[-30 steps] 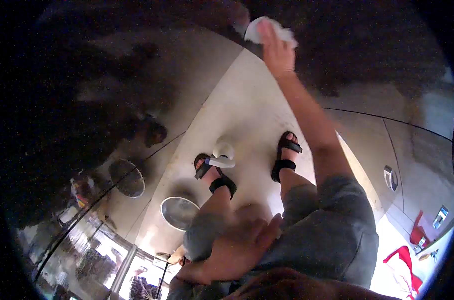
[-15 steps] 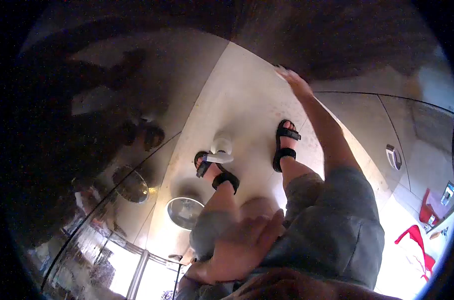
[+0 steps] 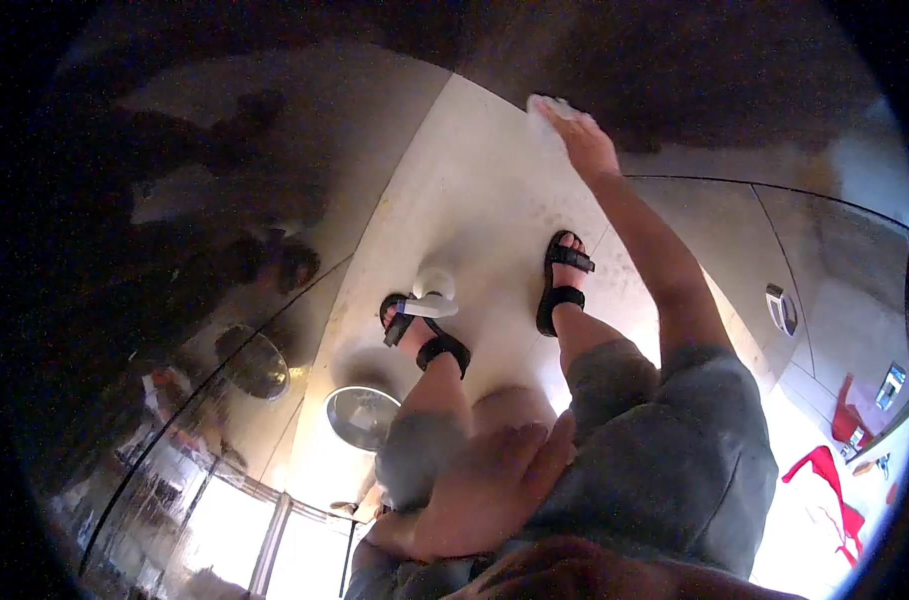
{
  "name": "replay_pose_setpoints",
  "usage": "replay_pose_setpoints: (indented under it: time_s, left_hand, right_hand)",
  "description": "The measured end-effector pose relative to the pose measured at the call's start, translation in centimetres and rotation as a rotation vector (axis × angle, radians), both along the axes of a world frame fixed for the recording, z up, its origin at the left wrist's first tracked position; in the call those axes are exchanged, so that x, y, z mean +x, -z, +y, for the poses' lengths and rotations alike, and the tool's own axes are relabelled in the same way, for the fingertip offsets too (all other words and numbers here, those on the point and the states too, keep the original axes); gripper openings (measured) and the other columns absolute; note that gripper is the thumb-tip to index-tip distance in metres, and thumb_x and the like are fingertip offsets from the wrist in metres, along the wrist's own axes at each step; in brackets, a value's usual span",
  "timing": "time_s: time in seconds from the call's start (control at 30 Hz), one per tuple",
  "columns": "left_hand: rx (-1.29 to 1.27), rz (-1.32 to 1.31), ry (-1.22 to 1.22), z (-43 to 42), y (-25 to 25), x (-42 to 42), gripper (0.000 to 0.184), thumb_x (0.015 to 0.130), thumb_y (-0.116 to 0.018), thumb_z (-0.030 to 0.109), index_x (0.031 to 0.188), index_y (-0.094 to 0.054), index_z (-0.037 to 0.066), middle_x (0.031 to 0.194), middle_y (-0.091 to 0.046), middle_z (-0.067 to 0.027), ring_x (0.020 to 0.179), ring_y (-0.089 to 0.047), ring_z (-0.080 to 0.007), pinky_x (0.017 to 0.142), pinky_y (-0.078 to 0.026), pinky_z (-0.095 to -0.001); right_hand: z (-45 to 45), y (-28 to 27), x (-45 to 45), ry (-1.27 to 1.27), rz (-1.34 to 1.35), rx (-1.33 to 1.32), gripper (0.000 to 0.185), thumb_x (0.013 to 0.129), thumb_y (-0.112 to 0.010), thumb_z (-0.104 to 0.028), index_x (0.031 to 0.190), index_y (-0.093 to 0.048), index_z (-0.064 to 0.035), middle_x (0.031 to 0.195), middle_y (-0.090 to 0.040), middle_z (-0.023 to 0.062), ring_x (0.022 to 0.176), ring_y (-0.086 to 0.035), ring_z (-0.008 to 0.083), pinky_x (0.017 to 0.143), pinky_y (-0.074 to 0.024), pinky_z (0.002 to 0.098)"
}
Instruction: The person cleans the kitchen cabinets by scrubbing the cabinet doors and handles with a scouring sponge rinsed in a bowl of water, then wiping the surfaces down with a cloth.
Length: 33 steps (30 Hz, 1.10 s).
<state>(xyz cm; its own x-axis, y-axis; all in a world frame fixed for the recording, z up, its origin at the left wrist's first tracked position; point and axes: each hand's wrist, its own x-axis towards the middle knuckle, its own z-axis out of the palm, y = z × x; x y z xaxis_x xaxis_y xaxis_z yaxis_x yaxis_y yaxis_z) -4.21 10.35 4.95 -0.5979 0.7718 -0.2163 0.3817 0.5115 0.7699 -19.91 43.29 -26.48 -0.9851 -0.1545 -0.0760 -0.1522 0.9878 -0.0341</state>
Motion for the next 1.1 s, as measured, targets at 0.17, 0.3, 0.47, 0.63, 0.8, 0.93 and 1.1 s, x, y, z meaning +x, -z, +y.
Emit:
replay_pose_setpoints:
  time_s: [0.17,0.3,0.47,0.63,0.8,0.93,1.1]
  left_hand:
    - [0.089,0.001,0.037,-0.1,0.1,-0.1,0.047,0.079,-0.056,0.015,0.124,-0.047,0.005,0.077,-0.053,-0.007,0.063,-0.057,-0.0245,0.048,-0.046,-0.0361]
    - [-0.027,-0.023,0.094,0.2,-0.5,0.5,0.048,0.075,-0.057,0.013,0.123,-0.049,0.011,0.089,-0.054,-0.0066,0.07,-0.059,-0.0228,0.055,-0.049,-0.0357]
    - [0.024,0.002,0.024,0.4,0.1,0.5,0.043,0.079,-0.056,0.015,0.121,-0.05,0.009,0.075,-0.053,-0.0063,0.061,-0.057,-0.0228,0.047,-0.045,-0.0367]
    - [-0.029,-0.053,-0.007,-0.3,0.3,0.1,0.044,0.079,-0.057,0.015,0.122,-0.051,0.01,0.075,-0.053,-0.0057,0.061,-0.057,-0.0227,0.047,-0.046,-0.0365]
    - [0.024,0.012,0.011,-0.3,0.4,0.1,0.047,0.078,-0.058,0.014,0.124,-0.049,0.009,0.079,-0.057,-0.0068,0.062,-0.058,-0.0232,0.047,-0.048,-0.035]
    - [-0.01,0.047,0.042,0.1,0.2,-0.2,0.047,0.078,-0.059,0.014,0.124,-0.049,0.008,0.079,-0.057,-0.0071,0.061,-0.058,-0.0229,0.047,-0.048,-0.0348]
    - [0.018,0.007,0.065,0.8,1.2,0.5,0.048,0.078,-0.058,0.013,0.124,-0.048,0.008,0.076,-0.055,-0.0066,0.058,-0.057,-0.0222,0.045,-0.046,-0.0344]
  right_hand:
    - [3.2,-6.1,6.5,-0.077,0.239,0.669,0.063,0.076,-0.051,-0.011,0.137,-0.035,-0.0136,0.144,-0.028,-0.0077,0.11,-0.041,0.0055,0.086,-0.034,0.0232]
    - [1.6,-4.2,5.0,-0.044,0.201,0.67,0.06,0.078,-0.05,-0.013,0.137,-0.035,-0.0126,0.147,-0.02,-0.01,0.115,-0.038,0.0027,0.089,-0.0327,0.0249]
    - [-1.6,-2.1,1.9,-0.046,0.285,0.68,0.057,0.08,-0.05,-0.014,0.136,-0.036,-0.0132,0.147,-0.018,-0.0108,0.116,-0.038,0.0055,0.093,-0.0316,0.0263]
    - [0.7,-1.5,5.7,-0.01,0.223,0.671,0.057,0.081,-0.05,-0.013,0.136,-0.036,-0.0128,0.146,-0.019,-0.0124,0.116,-0.039,0.0091,0.093,-0.0324,0.0274]
    - [-2.1,-1.8,1.9,-0.006,0.331,0.402,0.053,0.08,-0.049,-0.006,0.132,-0.042,-0.0118,0.143,-0.027,-0.0089,0.119,-0.041,0.0156,0.095,-0.0351,0.03]
    - [-4.0,-4.2,2.6,0.01,0.352,0.075,0.053,0.077,-0.051,-0.001,0.129,-0.043,-0.0084,0.134,-0.043,0.0003,0.115,-0.045,0.0229,0.095,-0.0378,0.0318]
    - [-5.1,0.3,6.8,0.954,-0.096,-2.032,0.029,0.094,-0.033,-0.014,0.119,-0.046,-0.0055,0.114,-0.054,0.0124,0.108,-0.051,0.0232,0.09,-0.0439,0.0359]
